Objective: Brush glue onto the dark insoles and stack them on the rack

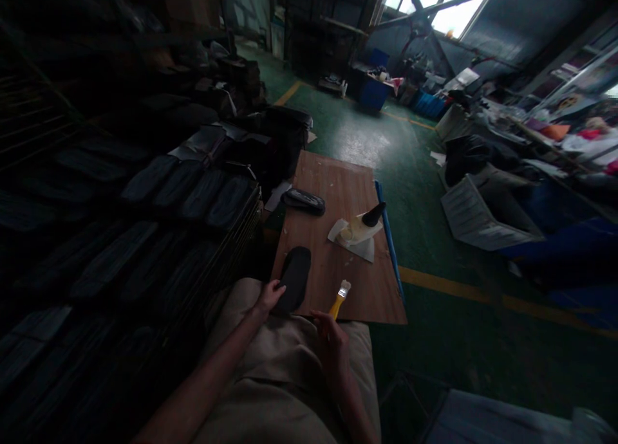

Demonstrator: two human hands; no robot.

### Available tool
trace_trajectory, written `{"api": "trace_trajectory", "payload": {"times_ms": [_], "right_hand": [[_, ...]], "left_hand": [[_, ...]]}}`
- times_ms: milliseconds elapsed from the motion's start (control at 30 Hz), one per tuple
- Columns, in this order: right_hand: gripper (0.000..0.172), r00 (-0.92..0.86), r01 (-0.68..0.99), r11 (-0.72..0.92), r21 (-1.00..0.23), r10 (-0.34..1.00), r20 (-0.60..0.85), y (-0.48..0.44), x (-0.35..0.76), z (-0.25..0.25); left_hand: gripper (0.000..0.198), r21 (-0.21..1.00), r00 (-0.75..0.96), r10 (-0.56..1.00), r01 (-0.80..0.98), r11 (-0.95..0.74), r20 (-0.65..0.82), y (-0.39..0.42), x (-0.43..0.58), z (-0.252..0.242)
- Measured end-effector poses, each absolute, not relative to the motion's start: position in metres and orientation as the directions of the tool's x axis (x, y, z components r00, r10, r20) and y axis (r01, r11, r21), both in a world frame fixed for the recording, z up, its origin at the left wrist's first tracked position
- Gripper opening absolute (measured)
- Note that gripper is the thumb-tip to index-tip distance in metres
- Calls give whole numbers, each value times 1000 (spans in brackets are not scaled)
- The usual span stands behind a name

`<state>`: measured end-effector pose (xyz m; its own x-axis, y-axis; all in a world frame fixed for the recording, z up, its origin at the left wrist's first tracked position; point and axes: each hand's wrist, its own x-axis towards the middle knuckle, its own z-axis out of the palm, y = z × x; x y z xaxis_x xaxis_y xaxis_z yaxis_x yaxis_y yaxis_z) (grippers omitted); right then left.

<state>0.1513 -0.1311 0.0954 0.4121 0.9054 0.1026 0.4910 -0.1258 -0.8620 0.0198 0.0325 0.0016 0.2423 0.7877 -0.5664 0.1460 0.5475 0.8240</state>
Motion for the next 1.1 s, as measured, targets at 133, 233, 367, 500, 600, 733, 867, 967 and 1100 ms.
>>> {"api": "trace_trajectory", "payload": {"times_ms": [133,233,367,500,600,733,867,967,1100], "right_hand": [[27,317,491,-118,-863,947,51,-135,154,110],[31,265,519,-123,-846,964,23,-135,160,113],[38,256,583,-144,-800,967,12,-128,169,112],[43,303,614,-160,-773,952,43,-113,177,109],[38,359,553,-147,-820,930,75,-100,180,101],[27,430,421,-146,-895,901,56,-83,183,82],[22,536,194,-186,-963,842,-55,-63,185,64],[27,583,57,-192,-980,803,-123,-48,186,56],[28,606,18,-139,-990,789,-100,-31,191,52]], "left_hand": [[18,802,103,837,371,469,-537,33,8,-17],[18,733,92,805,484,478,-586,25,2,-15],[17,614,99,735,629,477,-671,18,1,-2],[6,562,83,685,647,515,-723,17,2,8],[9,570,90,660,599,563,-746,18,3,10],[10,587,92,648,534,609,-756,20,4,9],[10,573,95,612,486,659,-785,22,7,5],[9,570,96,600,462,680,-794,22,9,-3],[9,573,120,588,443,690,-800,21,10,-14]]}}
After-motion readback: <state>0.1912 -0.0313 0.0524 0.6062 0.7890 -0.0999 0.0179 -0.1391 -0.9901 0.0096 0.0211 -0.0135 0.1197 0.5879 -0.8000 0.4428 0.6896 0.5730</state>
